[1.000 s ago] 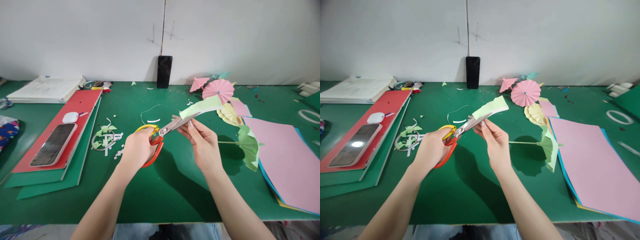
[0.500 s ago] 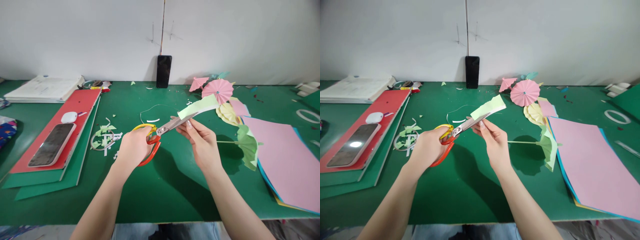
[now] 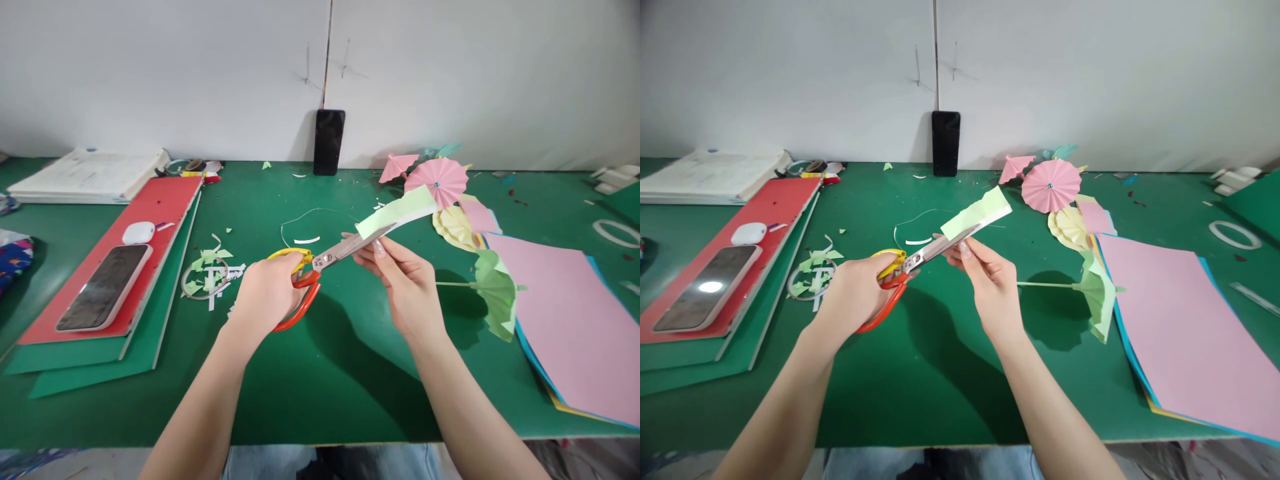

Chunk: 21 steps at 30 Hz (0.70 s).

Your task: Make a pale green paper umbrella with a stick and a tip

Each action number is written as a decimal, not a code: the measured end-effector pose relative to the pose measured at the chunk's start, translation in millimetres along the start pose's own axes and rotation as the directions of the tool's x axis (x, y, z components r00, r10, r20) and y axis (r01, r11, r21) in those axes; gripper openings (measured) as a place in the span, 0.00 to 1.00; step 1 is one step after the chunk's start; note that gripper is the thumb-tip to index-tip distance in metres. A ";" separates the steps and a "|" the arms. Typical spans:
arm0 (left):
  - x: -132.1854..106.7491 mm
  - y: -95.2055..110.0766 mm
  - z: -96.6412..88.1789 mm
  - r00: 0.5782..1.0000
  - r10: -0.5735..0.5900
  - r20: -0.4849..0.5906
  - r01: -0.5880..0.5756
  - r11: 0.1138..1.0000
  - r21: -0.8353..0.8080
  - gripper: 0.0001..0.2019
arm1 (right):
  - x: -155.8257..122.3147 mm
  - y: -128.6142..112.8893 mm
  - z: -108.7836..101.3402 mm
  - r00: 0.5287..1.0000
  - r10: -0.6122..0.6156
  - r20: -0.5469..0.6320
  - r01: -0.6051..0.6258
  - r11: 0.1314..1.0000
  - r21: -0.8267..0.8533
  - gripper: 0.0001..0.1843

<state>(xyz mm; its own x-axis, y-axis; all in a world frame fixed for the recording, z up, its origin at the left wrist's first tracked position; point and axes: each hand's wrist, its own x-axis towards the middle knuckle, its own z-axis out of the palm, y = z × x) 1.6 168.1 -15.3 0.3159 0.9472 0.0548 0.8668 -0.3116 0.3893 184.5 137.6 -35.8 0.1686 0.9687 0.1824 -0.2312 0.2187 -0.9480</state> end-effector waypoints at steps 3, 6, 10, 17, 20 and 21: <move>-0.2 -0.9 -0.3 1.000 -0.002 0.004 0.002 1.000 0.005 0.07 | 0.9 -0.1 -1.2 1.000 -0.015 0.005 0.015 0.999 -0.028 0.12; -0.7 0.0 0.5 1.000 -0.009 -0.009 0.009 1.000 0.007 0.06 | 1.5 0.0 -2.1 1.000 -0.025 0.006 0.026 0.999 -0.044 0.12; -0.5 1.8 1.4 1.000 0.007 -0.030 -0.007 1.000 0.003 0.07 | 1.1 0.5 -1.5 0.999 -0.035 0.000 0.035 0.999 -0.042 0.12; 0.7 -0.3 0.7 1.000 -0.024 0.012 0.024 1.000 -0.003 0.03 | 2.8 -4.0 -4.7 0.999 -0.033 -0.008 0.033 0.999 -0.031 0.11; 0.5 -2.4 0.7 0.999 -0.029 0.018 0.030 1.000 -0.011 0.02 | 6.0 -6.5 -9.6 0.998 -0.044 -0.044 0.043 0.999 -0.014 0.14; 0.5 -2.9 0.6 0.999 -0.027 0.019 0.027 1.000 -0.008 0.02 | 7.0 -7.0 -11.2 0.996 -0.059 -0.062 0.058 0.998 -0.013 0.14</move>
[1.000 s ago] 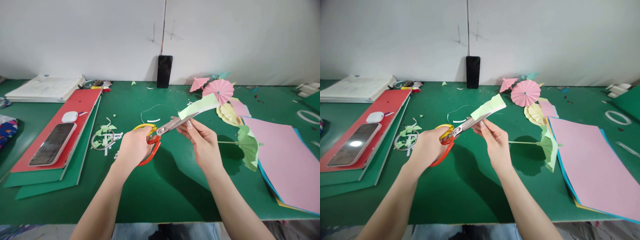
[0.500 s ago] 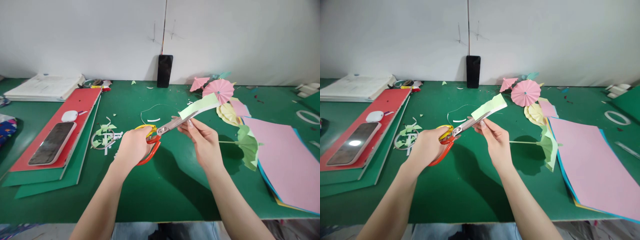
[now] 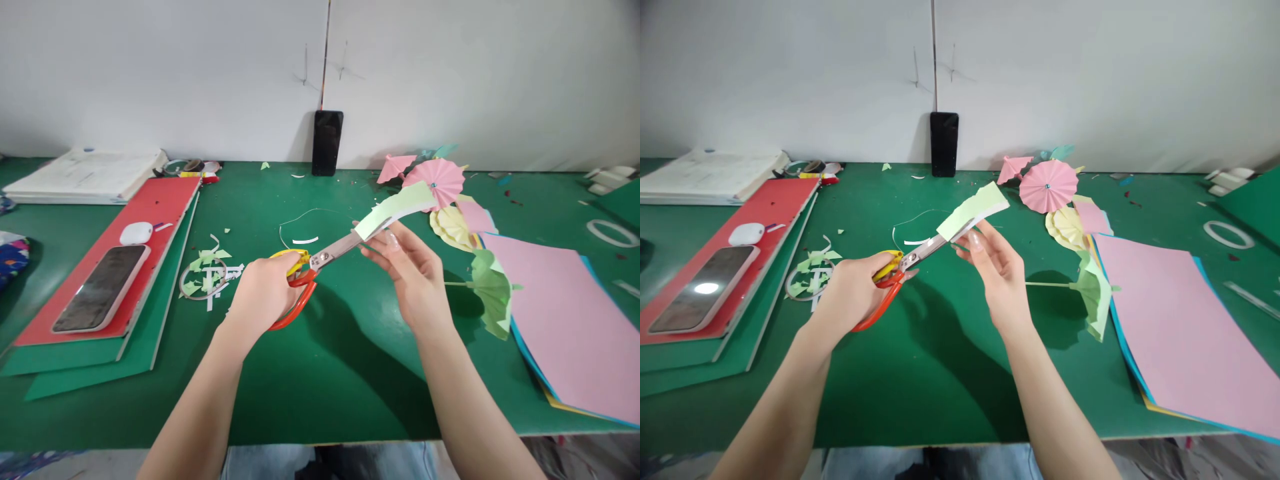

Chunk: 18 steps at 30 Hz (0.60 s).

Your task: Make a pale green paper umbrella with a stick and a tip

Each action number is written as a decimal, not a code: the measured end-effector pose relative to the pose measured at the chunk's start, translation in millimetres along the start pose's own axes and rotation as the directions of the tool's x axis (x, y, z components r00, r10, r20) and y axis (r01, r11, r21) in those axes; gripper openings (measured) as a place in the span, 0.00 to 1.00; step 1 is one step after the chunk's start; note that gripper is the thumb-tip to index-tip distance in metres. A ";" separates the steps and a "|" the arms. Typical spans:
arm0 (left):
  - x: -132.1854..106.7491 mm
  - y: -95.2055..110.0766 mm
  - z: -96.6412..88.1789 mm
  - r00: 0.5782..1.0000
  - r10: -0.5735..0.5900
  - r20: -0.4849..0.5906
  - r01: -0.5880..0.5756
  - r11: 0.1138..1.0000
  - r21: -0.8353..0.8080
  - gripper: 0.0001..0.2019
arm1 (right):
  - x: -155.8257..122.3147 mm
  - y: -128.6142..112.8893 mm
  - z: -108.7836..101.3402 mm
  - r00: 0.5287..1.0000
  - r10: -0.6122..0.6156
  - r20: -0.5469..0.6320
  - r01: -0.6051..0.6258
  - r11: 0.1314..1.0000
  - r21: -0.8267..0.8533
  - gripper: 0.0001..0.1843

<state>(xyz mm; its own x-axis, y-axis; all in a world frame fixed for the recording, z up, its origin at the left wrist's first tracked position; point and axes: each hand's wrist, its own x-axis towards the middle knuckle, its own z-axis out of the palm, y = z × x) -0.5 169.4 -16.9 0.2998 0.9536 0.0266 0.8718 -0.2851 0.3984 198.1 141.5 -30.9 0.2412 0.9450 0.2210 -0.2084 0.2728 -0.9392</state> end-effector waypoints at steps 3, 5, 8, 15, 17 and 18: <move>0.0 0.0 -0.9 1.000 0.000 0.016 0.001 1.000 -0.022 0.04 | 2.1 -0.2 -3.8 0.996 -0.064 -0.061 0.062 0.997 -0.038 0.12; 0.0 0.7 -2.0 0.999 0.000 0.042 0.002 0.999 -0.052 0.06 | 2.6 0.2 -5.1 0.990 -0.103 -0.097 0.095 0.992 -0.081 0.11; 0.1 1.1 -3.8 0.997 0.002 0.080 0.005 0.997 -0.080 0.11 | 3.2 1.4 -5.5 0.980 -0.141 -0.138 0.127 0.986 -0.106 0.09; -0.8 -3.3 -3.7 0.989 -0.030 0.145 0.048 0.992 -0.121 0.11 | 5.4 3.0 -6.7 0.980 -0.140 -0.145 0.122 0.985 -0.126 0.08; -0.9 -3.3 -4.0 0.991 -0.021 0.134 0.037 0.993 -0.114 0.11 | 5.6 3.3 -7.2 0.980 -0.136 -0.146 0.114 0.982 -0.147 0.08; -0.7 -3.0 -4.3 0.992 -0.016 0.127 0.030 0.994 -0.108 0.10 | 5.5 3.4 -7.3 0.980 -0.133 -0.148 0.109 0.981 -0.159 0.08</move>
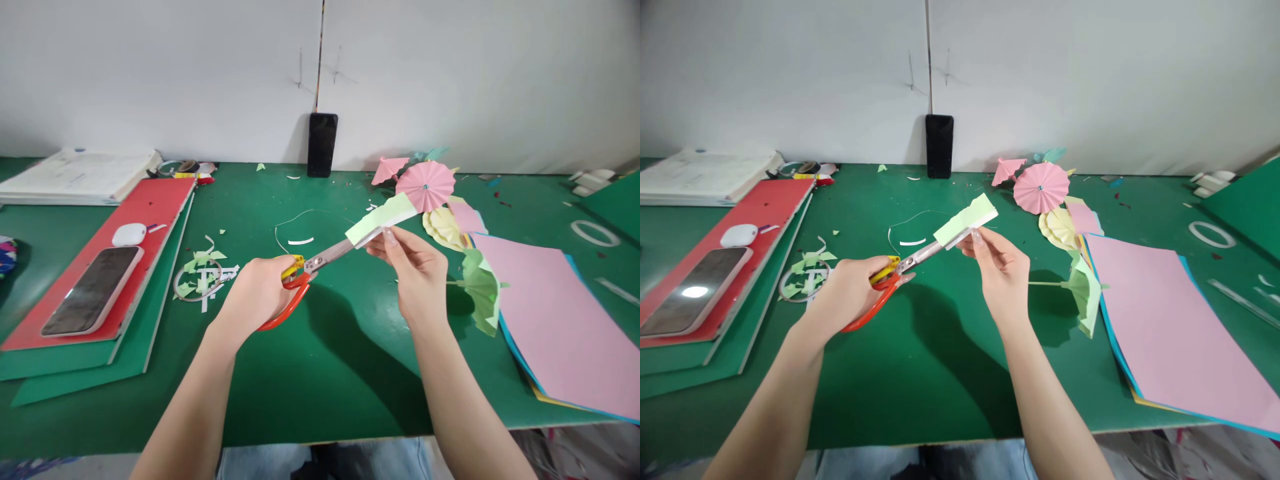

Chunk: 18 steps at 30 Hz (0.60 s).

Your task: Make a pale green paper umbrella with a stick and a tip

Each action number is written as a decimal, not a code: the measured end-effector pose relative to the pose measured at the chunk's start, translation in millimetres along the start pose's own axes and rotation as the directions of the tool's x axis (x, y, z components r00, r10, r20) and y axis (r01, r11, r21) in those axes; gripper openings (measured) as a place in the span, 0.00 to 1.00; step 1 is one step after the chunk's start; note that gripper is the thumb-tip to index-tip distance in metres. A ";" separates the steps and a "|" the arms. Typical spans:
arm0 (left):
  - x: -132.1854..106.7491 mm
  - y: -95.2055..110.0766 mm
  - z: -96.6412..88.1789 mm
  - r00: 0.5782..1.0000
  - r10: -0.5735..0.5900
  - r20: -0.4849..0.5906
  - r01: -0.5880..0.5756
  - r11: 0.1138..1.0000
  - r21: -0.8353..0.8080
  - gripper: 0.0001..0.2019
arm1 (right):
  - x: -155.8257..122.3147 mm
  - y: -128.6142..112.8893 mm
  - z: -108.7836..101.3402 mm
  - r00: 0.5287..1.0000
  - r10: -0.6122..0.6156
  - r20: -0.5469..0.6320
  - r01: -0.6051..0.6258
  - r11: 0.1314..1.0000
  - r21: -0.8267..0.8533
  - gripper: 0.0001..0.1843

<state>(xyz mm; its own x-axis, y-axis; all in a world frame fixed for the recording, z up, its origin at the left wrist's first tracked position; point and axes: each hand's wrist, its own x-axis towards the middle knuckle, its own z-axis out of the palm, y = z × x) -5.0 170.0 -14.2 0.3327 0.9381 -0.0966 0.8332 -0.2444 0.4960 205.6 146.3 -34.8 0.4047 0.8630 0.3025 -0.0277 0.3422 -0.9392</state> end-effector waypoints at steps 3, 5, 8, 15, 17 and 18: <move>0.7 1.4 -1.6 1.000 0.004 -0.003 -0.004 1.000 0.029 0.07 | -0.3 -0.3 0.6 1.000 0.014 0.007 -0.014 0.999 -0.037 0.08; 1.4 1.8 -2.3 1.000 0.011 0.006 -0.012 0.999 0.046 0.06 | -0.4 -1.0 1.1 1.000 0.008 0.014 -0.007 0.998 -0.060 0.08; 2.6 0.8 -1.3 0.999 0.039 0.001 -0.039 0.997 0.069 0.04 | -0.1 -2.9 1.1 0.999 -0.005 0.032 0.008 0.997 -0.077 0.07; 2.8 -0.2 5.6 0.993 0.101 0.064 -0.105 0.993 0.049 0.07 | 0.2 -6.7 -2.3 0.997 -0.012 0.075 0.021 0.993 -0.115 0.07; 1.8 0.8 5.9 0.992 0.094 0.086 -0.096 0.995 0.030 0.07 | 0.5 -7.1 -3.6 0.996 -0.016 0.087 0.026 0.992 -0.120 0.07; 1.2 1.3 5.9 0.991 0.094 0.096 -0.096 0.995 0.020 0.08 | 0.6 -7.2 -4.2 0.995 -0.018 0.095 0.029 0.992 -0.120 0.07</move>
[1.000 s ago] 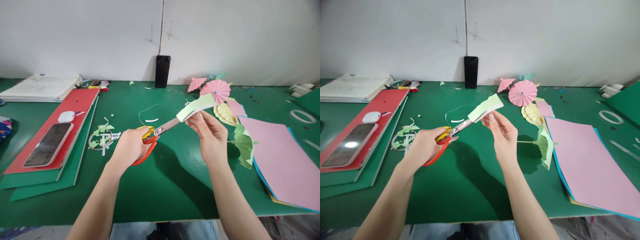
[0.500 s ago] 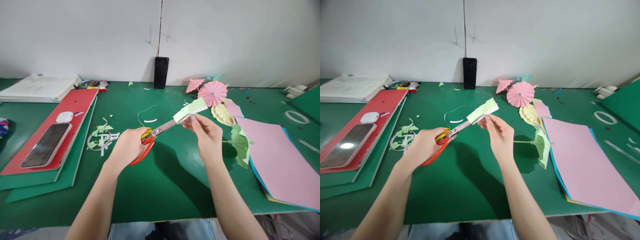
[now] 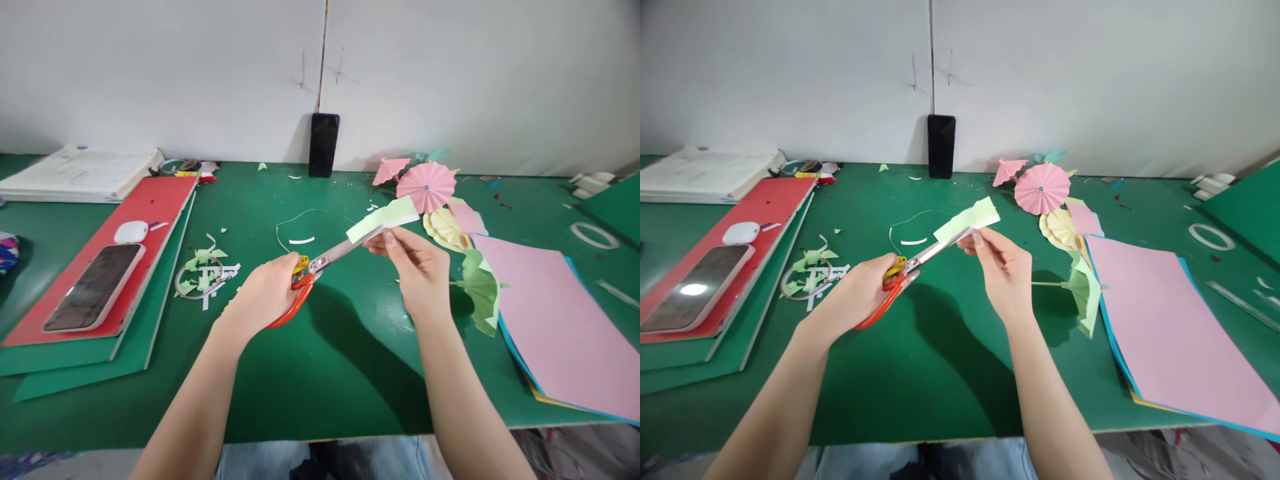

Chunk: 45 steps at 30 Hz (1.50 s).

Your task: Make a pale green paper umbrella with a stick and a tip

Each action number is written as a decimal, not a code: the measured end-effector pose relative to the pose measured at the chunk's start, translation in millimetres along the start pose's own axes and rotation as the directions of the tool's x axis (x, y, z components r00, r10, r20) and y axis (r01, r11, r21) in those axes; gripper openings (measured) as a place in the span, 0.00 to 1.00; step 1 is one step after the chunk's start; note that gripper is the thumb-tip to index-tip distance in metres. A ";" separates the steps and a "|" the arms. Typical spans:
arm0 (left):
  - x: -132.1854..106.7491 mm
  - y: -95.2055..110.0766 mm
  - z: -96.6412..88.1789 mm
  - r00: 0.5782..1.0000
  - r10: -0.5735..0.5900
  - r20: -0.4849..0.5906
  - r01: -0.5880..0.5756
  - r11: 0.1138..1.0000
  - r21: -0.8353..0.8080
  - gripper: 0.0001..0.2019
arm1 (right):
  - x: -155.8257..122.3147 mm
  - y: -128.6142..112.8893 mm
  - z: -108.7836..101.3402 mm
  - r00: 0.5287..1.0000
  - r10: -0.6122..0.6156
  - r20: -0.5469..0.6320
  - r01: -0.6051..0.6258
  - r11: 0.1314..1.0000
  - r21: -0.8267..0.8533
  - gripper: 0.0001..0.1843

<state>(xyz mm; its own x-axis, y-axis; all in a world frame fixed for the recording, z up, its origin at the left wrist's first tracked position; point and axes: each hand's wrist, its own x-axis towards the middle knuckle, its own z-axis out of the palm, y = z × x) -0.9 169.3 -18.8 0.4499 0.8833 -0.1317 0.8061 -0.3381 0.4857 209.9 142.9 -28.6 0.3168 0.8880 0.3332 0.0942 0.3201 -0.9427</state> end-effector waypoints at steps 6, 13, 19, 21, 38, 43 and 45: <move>-1.3 1.4 0.2 0.999 0.010 0.040 -0.009 0.999 -0.035 0.08 | 0.9 0.9 -2.7 0.999 -0.016 0.030 0.016 1.000 -0.012 0.08; -1.2 4.2 0.2 1.000 0.015 0.018 -0.015 1.000 -0.026 0.08 | 0.9 2.1 -1.2 0.996 -0.004 0.085 0.005 1.000 -0.020 0.10; -2.1 7.0 0.9 1.000 -0.003 0.021 0.003 0.999 -0.034 0.10 | -1.3 3.2 0.3 0.994 -0.006 0.105 0.007 1.000 -0.005 0.09; -2.1 7.0 0.1 1.000 0.011 0.004 -0.011 1.000 -0.016 0.09 | -1.4 3.8 -0.1 0.992 0.003 0.125 -0.001 1.000 -0.015 0.10; 0.9 2.0 -0.1 0.999 0.002 -0.039 0.000 0.999 0.050 0.09 | 6.8 0.4 -15.2 0.990 -0.010 0.141 0.016 0.999 -0.045 0.11; 1.0 2.3 1.0 1.000 -0.002 -0.021 0.003 0.999 0.045 0.09 | 5.2 -0.8 -12.5 0.993 -0.052 0.106 0.054 0.998 -0.015 0.09; 1.0 1.9 1.0 1.000 0.001 -0.026 0.000 0.999 0.050 0.09 | 4.3 -2.1 -12.4 0.991 -0.055 0.124 0.056 0.998 -0.002 0.10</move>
<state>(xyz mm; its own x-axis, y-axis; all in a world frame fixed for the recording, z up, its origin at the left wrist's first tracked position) 1.5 169.2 -18.8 0.4405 0.8911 -0.1090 0.8244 -0.3534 0.4422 222.8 141.9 -25.3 0.1915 0.9031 0.3844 0.1138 0.3686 -0.9226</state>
